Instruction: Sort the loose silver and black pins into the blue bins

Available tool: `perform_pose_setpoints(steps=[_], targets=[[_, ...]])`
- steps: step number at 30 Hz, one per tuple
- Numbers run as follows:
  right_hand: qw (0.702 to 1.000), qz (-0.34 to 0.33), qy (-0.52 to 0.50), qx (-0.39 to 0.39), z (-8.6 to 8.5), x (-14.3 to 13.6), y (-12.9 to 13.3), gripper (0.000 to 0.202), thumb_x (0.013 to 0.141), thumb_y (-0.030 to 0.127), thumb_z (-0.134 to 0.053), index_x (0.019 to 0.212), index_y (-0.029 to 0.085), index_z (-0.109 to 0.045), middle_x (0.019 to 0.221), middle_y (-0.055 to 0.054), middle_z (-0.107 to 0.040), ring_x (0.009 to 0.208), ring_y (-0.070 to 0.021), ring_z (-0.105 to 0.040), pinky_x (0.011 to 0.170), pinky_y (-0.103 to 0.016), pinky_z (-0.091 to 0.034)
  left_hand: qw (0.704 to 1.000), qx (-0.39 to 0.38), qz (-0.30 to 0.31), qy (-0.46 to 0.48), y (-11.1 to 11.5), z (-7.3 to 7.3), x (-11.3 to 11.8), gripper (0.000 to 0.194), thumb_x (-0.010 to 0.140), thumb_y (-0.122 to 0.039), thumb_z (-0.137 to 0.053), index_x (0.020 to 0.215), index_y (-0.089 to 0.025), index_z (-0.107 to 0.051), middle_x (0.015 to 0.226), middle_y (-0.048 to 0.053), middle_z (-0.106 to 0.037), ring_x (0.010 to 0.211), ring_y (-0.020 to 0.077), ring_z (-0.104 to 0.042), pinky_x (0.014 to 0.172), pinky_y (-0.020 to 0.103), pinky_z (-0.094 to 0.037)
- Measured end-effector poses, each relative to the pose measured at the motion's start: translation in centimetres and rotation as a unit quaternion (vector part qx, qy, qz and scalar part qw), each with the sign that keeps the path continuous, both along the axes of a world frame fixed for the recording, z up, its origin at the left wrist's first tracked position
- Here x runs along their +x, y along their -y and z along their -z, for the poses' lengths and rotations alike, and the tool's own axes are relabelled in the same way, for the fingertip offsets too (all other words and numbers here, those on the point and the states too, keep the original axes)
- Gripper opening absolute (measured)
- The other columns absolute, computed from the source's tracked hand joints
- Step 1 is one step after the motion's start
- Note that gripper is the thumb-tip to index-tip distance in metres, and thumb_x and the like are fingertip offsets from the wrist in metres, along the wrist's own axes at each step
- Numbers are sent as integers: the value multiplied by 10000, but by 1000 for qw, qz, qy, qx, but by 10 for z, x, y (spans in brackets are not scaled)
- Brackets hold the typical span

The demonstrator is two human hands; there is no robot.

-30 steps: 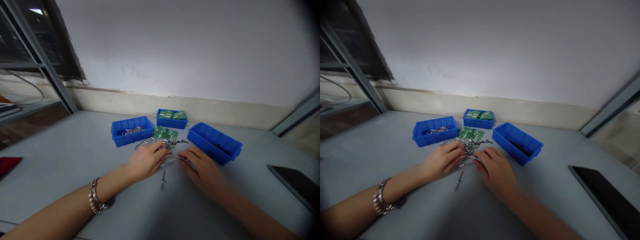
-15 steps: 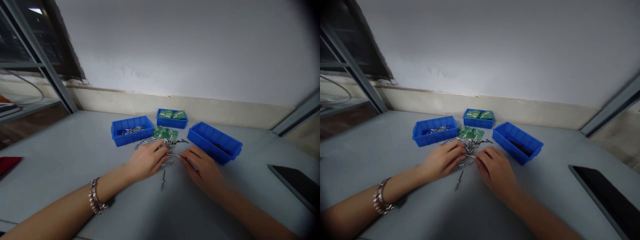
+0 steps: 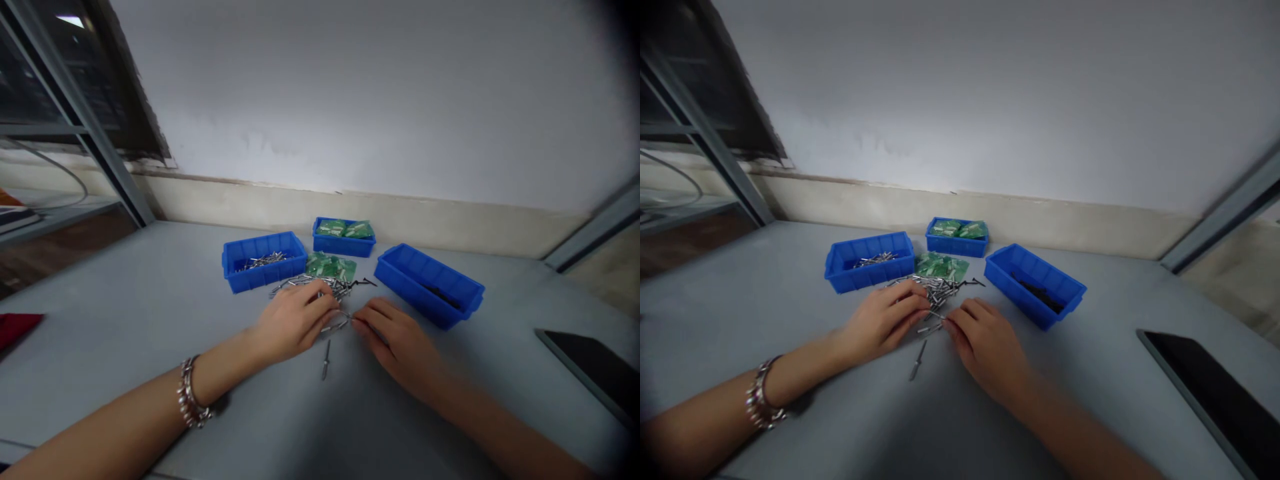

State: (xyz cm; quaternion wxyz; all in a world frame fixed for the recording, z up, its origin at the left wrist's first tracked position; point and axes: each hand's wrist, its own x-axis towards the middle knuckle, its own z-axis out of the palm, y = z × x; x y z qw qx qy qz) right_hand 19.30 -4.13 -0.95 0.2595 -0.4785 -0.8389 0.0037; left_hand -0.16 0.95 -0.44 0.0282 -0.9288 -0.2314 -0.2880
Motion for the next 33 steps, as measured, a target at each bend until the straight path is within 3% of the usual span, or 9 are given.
perform_pose_setpoints(steps=[11,17,20,33], targets=[[997,0,-63,48,-1,3,1,186,900,210,-389,893,182,-573,804,-45,-587,775,-176,-548,703,-315,-453,998,-34,-8,-45,-2,2,1,268,920,-248,-322,843,-141,-555,889,65,-540,713,142,-519,607,271,-460],[1000,-2,-26,-3,1,1,0,213,898,203,-375,800,192,-565,775,-44,-568,756,-181,-547,674,-320,-467,999,-32,-1,-16,-1,1,0,220,904,-213,-343,901,-144,-552,927,71,-543,779,162,-528,651,293,-466],[1000,-4,-4,-17,2,1,0,189,886,197,-393,846,184,-577,806,-53,-577,774,-189,-552,695,-339,-476,1000,-26,1,-6,0,0,0,220,905,-220,-346,897,-140,-551,917,71,-544,780,166,-529,643,294,-467],[1000,6,-12,-6,-1,1,0,216,898,208,-379,825,175,-580,786,-51,-574,754,-185,-548,675,-330,-469,998,-45,-13,-31,-1,1,0,254,920,-246,-324,867,-141,-550,915,70,-539,764,154,-525,654,281,-464]])
